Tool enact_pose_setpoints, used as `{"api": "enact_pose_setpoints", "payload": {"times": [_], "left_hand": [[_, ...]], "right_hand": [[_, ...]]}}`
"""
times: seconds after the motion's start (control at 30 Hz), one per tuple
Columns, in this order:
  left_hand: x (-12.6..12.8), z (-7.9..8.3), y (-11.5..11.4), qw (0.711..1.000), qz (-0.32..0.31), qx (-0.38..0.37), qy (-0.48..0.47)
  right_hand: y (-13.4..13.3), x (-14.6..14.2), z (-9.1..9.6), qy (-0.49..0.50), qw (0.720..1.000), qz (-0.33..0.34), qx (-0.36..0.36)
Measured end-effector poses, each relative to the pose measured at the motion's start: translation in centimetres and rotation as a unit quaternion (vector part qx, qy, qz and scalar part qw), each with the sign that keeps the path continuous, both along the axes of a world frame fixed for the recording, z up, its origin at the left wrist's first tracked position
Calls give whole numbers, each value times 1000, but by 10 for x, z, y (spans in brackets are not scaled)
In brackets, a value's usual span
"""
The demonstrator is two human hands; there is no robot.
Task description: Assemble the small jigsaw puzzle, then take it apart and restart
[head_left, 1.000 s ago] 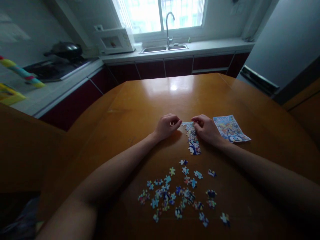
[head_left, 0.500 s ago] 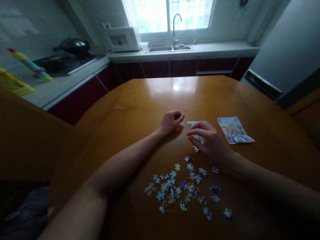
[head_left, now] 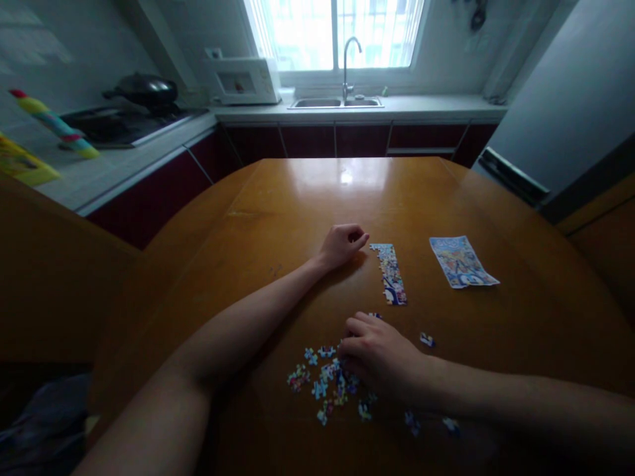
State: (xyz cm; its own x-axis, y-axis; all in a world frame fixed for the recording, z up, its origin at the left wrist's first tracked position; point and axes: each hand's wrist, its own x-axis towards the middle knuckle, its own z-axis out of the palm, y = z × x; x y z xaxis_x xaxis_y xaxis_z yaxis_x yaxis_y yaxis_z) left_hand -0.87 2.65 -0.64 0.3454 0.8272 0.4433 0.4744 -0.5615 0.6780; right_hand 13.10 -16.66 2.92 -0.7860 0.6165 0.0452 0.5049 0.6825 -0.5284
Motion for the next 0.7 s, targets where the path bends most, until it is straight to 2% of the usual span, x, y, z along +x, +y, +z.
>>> {"api": "enact_pose_setpoints", "payload": {"times": [0.27, 0.43, 0.57, 0.7], "left_hand": [[0, 0, -1, 1000, -4, 7, 8], [0, 1, -1, 1000, -10, 10, 10], [0, 1, -1, 1000, -7, 9, 15], [0, 1, -2, 1000, -11, 10, 16]], "right_hand": [[1, -10, -2, -71, 996, 10, 48], [-3, -12, -4, -72, 996, 4, 58], [-4, -9, 4, -39, 999, -14, -27], [19, 5, 16, 85, 981, -103, -142]]}}
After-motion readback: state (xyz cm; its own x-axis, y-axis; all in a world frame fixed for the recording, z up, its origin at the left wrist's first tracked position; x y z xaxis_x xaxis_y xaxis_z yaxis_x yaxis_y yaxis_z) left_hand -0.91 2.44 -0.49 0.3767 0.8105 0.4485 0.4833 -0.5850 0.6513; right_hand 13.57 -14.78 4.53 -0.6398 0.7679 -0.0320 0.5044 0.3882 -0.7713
